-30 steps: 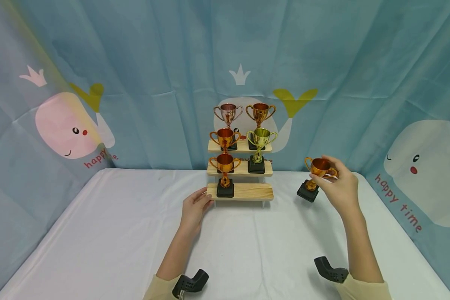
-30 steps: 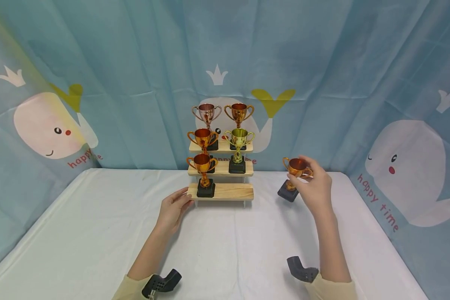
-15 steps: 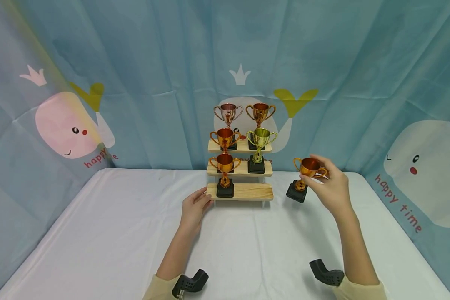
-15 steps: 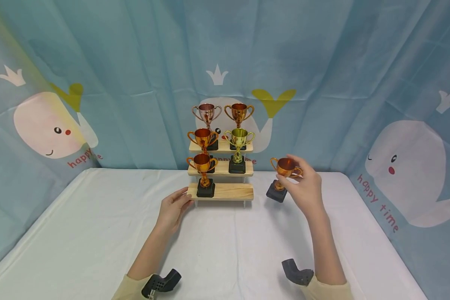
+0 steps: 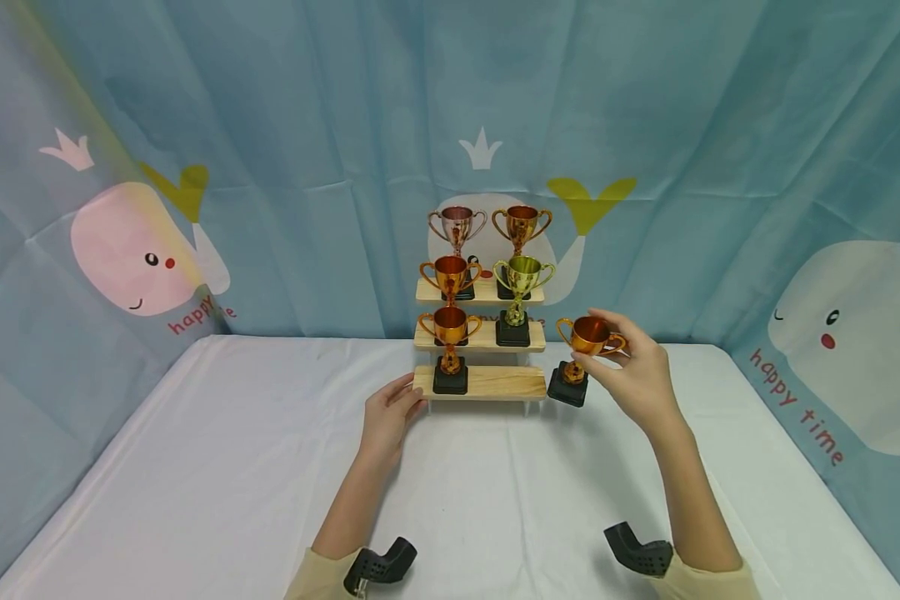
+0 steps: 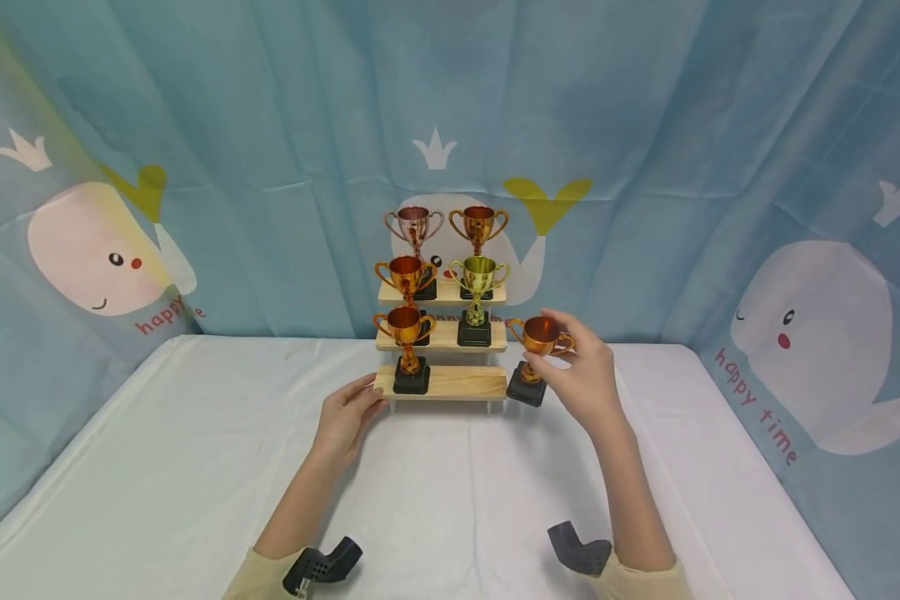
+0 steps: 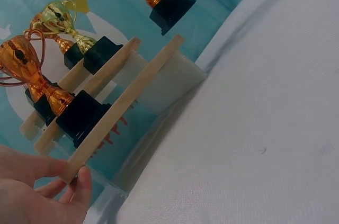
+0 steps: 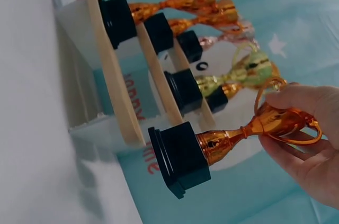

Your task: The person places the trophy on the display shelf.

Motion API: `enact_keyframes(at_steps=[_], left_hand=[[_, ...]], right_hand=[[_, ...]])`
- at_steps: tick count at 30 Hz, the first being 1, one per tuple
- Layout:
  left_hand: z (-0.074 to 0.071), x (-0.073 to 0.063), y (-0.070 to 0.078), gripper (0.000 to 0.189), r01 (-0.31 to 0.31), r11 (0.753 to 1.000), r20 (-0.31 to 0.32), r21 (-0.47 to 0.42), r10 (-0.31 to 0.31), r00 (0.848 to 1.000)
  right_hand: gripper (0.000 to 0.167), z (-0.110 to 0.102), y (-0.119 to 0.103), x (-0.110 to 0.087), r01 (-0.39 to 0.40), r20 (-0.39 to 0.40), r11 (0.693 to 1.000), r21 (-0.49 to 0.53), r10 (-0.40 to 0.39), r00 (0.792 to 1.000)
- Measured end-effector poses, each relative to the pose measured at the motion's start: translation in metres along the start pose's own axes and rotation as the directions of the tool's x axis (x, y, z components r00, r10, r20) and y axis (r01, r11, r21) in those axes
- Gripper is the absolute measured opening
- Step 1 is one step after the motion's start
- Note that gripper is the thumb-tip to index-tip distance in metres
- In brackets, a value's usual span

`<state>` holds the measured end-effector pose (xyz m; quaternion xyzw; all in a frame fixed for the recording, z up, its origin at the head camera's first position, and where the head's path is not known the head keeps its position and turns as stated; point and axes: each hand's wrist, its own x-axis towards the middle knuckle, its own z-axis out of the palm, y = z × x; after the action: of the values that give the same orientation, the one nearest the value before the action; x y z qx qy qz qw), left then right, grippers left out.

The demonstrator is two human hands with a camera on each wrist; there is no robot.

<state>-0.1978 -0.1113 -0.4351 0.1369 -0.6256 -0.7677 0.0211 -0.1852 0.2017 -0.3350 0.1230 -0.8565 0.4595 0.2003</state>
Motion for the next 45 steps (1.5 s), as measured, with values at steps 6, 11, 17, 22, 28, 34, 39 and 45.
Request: enact_keyframes(at_steps=[6,11,17,22,28,34,39,45], left_hand=[[0.000,0.000,0.000,0.045,-0.018,1.000,0.011,-0.021,0.018,1.000],[-0.001,-0.001,0.001,0.045,-0.020,1.000,0.012,-0.024,0.020,1.000],[-0.001,-0.001,0.001,0.046,-0.014,1.000,0.013,-0.017,0.014,1.000],[-0.001,-0.001,0.001,0.045,-0.007,1.000,0.009,-0.015,0.007,1.000],[0.000,0.000,0.001,0.045,-0.001,1.000,0.004,-0.016,0.002,1.000],[0.000,0.001,0.001,0.045,-0.006,1.000,0.008,-0.028,0.006,1.000],[-0.001,0.001,0.000,0.045,-0.004,0.999,0.009,-0.033,0.004,1.000],[-0.001,0.000,0.001,0.045,-0.004,0.999,0.012,-0.038,0.004,1.000]], right_hand=[[0.060,0.009,-0.004,0.001,0.023,0.048,1.000,0.008,-0.024,0.999],[0.061,0.016,-0.007,0.001,0.009,0.080,1.000,0.022,-0.011,0.997],[0.061,0.025,-0.008,0.003,0.001,0.111,0.999,0.034,-0.004,0.994],[0.061,0.032,-0.011,0.007,0.011,0.137,0.999,0.051,-0.018,0.990],[0.062,0.039,-0.016,0.012,0.019,0.180,0.996,0.087,-0.034,0.983],[0.063,0.045,-0.018,0.019,0.020,0.203,0.994,0.109,-0.042,0.978],[0.063,0.048,-0.017,0.023,0.023,0.212,0.993,0.120,-0.049,0.976],[0.063,0.049,-0.017,0.028,0.008,0.230,0.992,0.127,-0.037,0.973]])
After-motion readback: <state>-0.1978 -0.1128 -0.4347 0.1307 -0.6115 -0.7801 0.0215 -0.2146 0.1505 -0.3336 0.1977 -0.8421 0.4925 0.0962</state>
